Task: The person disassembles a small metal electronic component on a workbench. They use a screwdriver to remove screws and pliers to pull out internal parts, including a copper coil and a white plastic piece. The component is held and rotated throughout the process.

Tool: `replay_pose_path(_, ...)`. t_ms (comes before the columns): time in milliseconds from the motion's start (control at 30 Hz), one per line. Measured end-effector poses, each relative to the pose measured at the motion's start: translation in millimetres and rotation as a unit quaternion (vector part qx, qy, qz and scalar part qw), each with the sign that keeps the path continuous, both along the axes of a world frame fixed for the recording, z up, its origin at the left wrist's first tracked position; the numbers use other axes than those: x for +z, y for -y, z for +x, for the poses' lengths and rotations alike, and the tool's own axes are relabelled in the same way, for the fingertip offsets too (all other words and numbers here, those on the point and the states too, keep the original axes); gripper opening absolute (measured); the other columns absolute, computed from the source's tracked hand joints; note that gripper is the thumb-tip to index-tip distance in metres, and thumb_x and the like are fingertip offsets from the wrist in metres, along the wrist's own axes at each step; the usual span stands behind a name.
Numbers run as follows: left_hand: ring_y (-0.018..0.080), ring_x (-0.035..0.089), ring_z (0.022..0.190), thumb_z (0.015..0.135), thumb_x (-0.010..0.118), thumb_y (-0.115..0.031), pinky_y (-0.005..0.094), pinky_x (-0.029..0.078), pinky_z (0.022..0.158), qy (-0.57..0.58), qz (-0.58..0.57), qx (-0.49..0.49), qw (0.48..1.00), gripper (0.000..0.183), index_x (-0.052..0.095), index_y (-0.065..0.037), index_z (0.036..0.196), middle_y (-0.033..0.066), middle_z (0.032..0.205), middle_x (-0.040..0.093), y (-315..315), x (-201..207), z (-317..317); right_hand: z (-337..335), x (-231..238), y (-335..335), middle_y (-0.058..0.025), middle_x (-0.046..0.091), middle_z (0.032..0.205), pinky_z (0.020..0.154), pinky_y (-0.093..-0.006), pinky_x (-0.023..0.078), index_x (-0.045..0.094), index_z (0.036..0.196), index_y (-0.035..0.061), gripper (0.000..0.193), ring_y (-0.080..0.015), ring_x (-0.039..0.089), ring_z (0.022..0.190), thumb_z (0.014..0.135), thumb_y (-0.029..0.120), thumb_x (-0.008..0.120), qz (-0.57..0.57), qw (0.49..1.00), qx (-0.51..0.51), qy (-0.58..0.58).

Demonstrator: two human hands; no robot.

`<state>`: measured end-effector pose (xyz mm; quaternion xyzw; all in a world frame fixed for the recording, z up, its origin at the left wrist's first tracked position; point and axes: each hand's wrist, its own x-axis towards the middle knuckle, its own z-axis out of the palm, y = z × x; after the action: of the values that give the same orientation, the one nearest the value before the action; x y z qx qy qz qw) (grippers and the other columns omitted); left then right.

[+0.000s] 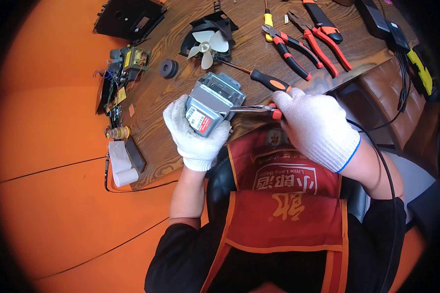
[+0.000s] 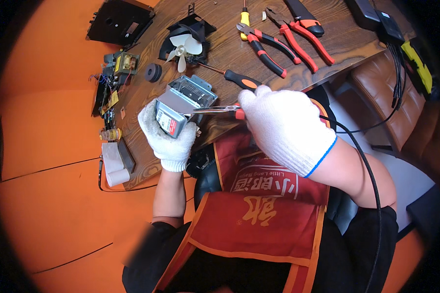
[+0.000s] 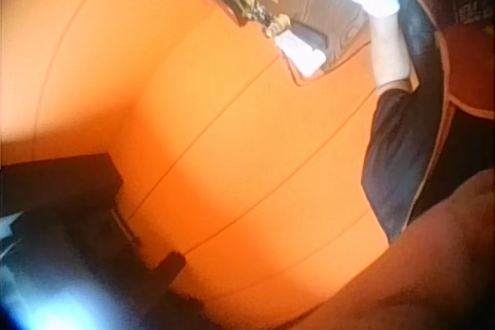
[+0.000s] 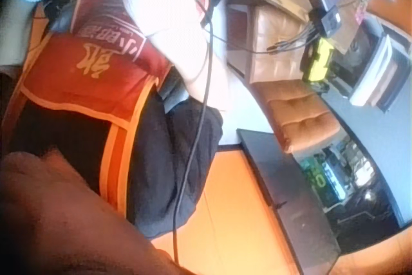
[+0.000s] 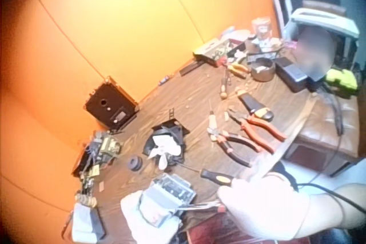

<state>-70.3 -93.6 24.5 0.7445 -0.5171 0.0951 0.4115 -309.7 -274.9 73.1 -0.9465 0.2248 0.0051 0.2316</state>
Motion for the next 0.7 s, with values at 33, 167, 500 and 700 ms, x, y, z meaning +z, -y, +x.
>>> replay_pose_path(33,0.0334,0.061,0.120,0.060,0.098,-0.022,0.0461,0.055,0.103,-0.037,-0.005,0.004,0.999,0.096,0.054,0.007,0.141,0.0180,0.132,0.049,2,0,-4,2,0,-4,-0.0196,0.072,0.115,0.073,-0.0463,0.064,0.065,0.129,0.0063,0.035,-0.0389,0.078,0.088,0.098,0.017,0.075,-0.002,1.000,-0.008,-0.005)
replay_pose_path(167,0.0316,0.061,0.120,0.063,0.097,-0.018,0.0440,0.055,0.104,0.003,-0.015,-0.004,1.000,0.095,0.052,0.008,0.142,0.0180,0.135,0.046,3,0,-17,1,2,-7,-0.0215,0.072,0.111,0.067,-0.0418,0.065,0.066,0.118,-0.0015,0.026,-0.0367,0.080,0.087,0.096,0.010,0.073,-0.036,0.999,-0.010,0.031)
replay_pose_path(500,0.0371,0.058,0.119,0.065,0.098,-0.017,0.0483,0.052,0.102,0.059,-0.027,0.016,0.998,0.092,0.055,0.007,0.143,0.0210,0.132,0.052,11,2,-31,6,24,-7,-0.0143,0.076,0.093,0.068,-0.0372,0.065,0.074,0.114,-0.0021,0.024,-0.0301,0.081,0.083,0.096,0.014,0.075,-0.198,0.978,-0.055,0.021)
replay_pose_path(700,0.0412,0.055,0.119,0.065,0.100,-0.017,0.0508,0.049,0.101,0.137,-0.044,0.029,0.989,0.092,0.058,0.005,0.144,0.0234,0.128,0.058,17,3,-43,7,75,-18,-0.0177,0.075,0.112,0.074,-0.0391,0.066,0.067,0.128,-0.0055,0.038,-0.0303,0.081,0.098,0.097,0.014,0.076,-0.242,0.957,-0.039,-0.157)
